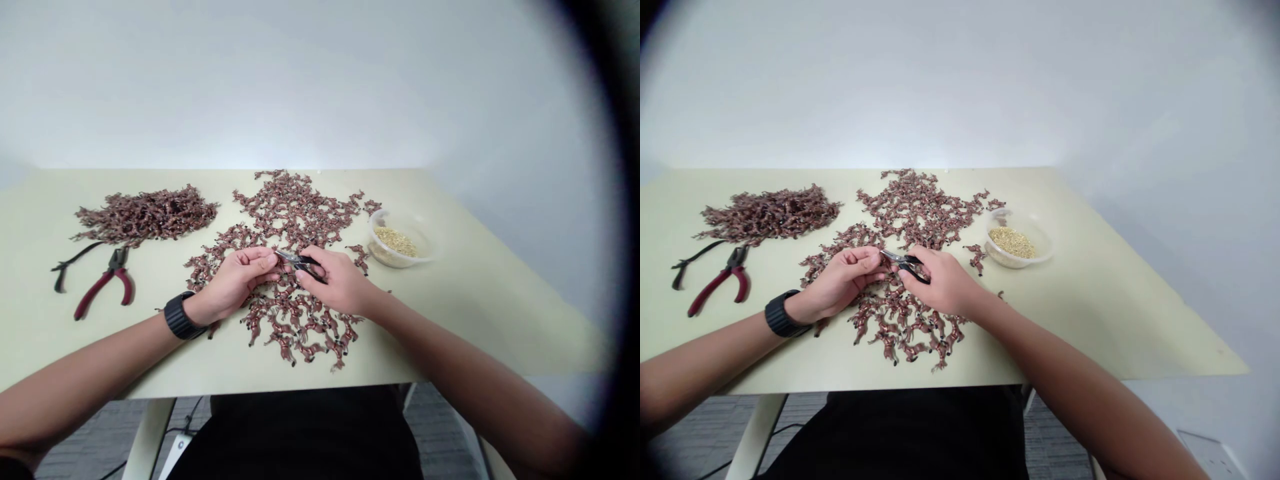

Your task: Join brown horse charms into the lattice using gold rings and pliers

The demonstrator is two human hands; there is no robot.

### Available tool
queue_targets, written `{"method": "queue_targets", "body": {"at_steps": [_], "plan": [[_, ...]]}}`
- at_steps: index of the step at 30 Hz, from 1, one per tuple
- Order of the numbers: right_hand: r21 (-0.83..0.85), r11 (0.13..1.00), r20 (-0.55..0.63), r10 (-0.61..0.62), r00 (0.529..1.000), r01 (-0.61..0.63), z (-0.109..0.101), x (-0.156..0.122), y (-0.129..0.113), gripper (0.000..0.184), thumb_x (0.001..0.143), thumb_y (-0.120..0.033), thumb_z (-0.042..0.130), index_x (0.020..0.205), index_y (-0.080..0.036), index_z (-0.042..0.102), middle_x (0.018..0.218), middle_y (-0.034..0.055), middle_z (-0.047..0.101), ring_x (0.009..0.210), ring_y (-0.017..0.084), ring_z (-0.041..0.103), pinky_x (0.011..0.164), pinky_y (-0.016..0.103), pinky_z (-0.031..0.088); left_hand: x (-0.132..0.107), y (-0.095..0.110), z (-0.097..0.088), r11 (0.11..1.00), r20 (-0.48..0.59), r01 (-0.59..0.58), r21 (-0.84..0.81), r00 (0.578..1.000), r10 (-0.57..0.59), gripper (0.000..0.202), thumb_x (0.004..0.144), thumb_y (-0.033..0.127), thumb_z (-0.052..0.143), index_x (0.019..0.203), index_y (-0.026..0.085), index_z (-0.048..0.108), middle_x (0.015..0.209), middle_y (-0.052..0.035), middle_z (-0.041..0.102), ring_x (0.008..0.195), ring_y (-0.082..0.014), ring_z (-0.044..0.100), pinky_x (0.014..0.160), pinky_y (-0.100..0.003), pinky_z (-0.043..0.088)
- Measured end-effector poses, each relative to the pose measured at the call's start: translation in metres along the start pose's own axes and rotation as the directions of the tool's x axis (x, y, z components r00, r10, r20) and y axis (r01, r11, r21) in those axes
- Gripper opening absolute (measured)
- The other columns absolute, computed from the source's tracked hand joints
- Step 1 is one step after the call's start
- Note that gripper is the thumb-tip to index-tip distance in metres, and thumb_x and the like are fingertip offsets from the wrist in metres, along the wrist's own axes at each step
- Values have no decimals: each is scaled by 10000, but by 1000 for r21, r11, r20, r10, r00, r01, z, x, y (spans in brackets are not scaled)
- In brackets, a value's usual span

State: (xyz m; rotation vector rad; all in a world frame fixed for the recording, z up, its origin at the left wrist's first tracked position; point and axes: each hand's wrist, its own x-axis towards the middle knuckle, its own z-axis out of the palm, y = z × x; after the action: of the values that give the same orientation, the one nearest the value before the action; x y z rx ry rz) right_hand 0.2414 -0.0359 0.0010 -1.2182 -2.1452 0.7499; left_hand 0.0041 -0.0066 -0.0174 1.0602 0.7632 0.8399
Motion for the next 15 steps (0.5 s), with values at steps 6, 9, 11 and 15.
{"method": "queue_targets", "body": {"at_steps": [6, 9, 11, 15], "plan": [[93, 994, 15, 64, 998, -65, 2, 0, -1, 254, 978, -459, 535, 880, -225, 531, 681, -41, 461, 594, 123, 415, 575, 268, 297, -1, -3, 2, 994, -78, -45, 102, 996, 53, 246, 829, 360, 816, 971, 167, 760, 952, -76, 782, 824, -158, 733, 808, -268, 598], [291, 945, 71, 134, 988, -149, 8, -1, -4, 306, 982, -491, 528, 845, -217, 533, 707, -29, 458, 613, 122, 401, 555, 255, 307, -4, -5, 4, 935, -179, -163, 316, 957, 227, 285, 790, 359, 845, 1002, 183, 773, 951, -72, 795, 823, -199, 745, 785, -309, 613], [493, 828, 188, 197, 962, -266, 10, 0, -6, 342, 979, -527, 521, 848, -211, 532, 707, -35, 403, 585, 108, 337, 503, 235, 274, -6, -4, 1, 804, -183, -260, 534, 893, 411, 275, 793, 351, 840, 1015, 198, 786, 1037, -82, 796, 929, -245, 753, 869, -368, 612], [719, 338, 572, 208, 793, -607, 6, 3, -5, 374, 961, -568, 515, 931, -195, 541, 695, -67, 249, 545, 95, 116, 410, 212, 92, -5, 2, -18, 341, 145, -461, 819, 742, 654, 255, 843, 250, 783, 1097, 266, 795, 1231, -64, 746, 1196, -288, 683, 1091, -469, 503]]}}
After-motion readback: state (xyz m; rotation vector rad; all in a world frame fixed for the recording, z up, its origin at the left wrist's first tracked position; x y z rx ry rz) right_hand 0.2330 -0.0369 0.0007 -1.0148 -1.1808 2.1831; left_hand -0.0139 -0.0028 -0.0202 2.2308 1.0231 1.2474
